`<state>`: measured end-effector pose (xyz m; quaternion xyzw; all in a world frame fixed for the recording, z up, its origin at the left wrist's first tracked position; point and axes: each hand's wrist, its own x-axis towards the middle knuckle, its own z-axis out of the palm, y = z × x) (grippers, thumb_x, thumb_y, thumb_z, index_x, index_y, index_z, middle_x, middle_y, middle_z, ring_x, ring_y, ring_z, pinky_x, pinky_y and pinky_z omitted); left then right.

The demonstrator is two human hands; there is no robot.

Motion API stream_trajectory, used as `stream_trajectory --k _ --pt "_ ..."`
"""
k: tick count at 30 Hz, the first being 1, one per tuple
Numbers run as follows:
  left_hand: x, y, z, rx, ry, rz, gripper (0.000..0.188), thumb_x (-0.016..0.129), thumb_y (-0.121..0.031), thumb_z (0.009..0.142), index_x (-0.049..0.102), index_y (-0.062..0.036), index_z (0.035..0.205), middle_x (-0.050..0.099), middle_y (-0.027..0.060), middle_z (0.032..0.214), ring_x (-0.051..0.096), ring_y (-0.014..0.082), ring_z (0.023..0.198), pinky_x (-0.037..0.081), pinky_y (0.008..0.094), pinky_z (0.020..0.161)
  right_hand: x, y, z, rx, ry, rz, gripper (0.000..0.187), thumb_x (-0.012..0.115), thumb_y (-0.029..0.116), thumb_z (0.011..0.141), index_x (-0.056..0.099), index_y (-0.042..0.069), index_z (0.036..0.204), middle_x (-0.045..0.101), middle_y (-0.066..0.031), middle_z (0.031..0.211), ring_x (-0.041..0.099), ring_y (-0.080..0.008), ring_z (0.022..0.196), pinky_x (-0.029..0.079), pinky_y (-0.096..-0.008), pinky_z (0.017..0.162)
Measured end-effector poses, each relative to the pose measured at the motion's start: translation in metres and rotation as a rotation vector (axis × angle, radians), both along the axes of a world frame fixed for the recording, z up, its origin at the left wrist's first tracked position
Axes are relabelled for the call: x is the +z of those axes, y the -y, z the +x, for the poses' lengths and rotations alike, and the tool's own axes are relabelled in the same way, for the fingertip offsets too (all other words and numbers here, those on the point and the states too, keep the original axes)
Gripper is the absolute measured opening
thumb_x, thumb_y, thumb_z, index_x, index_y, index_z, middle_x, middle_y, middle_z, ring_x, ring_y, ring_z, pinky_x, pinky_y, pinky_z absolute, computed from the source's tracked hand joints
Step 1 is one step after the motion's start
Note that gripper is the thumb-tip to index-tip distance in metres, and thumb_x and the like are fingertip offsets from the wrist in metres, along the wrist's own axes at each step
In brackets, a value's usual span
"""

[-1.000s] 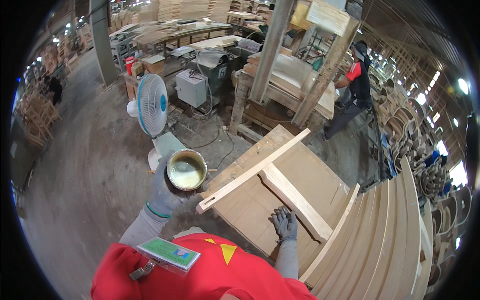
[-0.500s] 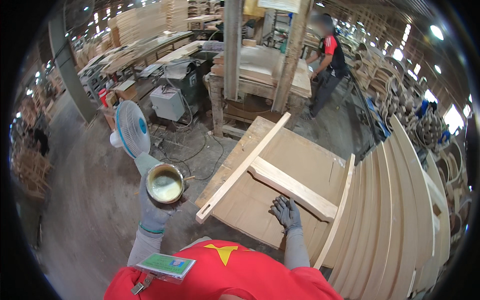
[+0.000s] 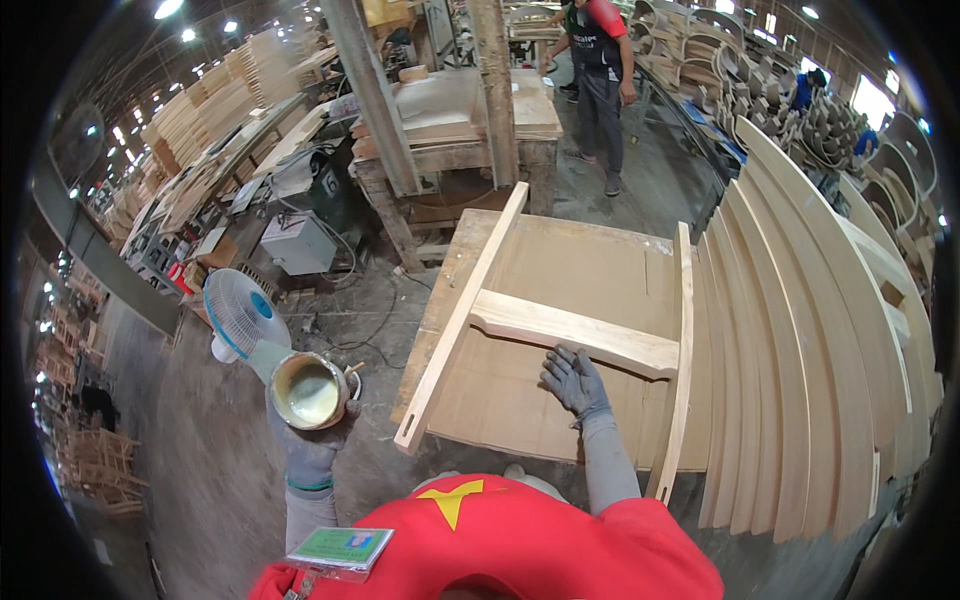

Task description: The person applies a light-colored finish to wooden chair parts using a brush and a small container. They dip the brush repeatedly and coat the edges and surfaces of the pieces, then place them on a workbench.

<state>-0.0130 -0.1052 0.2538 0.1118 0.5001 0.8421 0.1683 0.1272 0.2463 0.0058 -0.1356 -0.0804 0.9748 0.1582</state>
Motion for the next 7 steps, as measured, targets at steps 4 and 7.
stream_trajectory --k 4,7 --pt "-0.003 0.006 -0.004 -0.073 0.12 0.133 0.048 0.039 -0.051 0.088 0.05 -0.0152 0.118 0.055 0.011 0.112 0.053 0.0303 0.101 0.049 0.0408 0.07 0.018 -0.009 -0.015 -0.054 -0.139 -0.022 0.05 0.049 0.04 0.093 0.046 0.001 0.124 0.053 -0.0179 0.119 0.054 -0.0333 0.107 0.048 -0.049 0.09" --pt "-0.007 0.0 -0.009 -0.078 0.126 0.147 0.049 0.038 -0.051 0.089 0.049 -0.0149 0.119 0.054 0.0113 0.115 0.053 0.0296 0.103 0.05 0.0431 0.071 0.038 -0.041 -0.027 -0.052 -0.251 0.043 0.054 0.049 0.04 0.092 0.041 0.003 0.131 0.043 -0.0199 0.132 0.048 -0.0358 0.117 0.046 -0.0491 0.093"
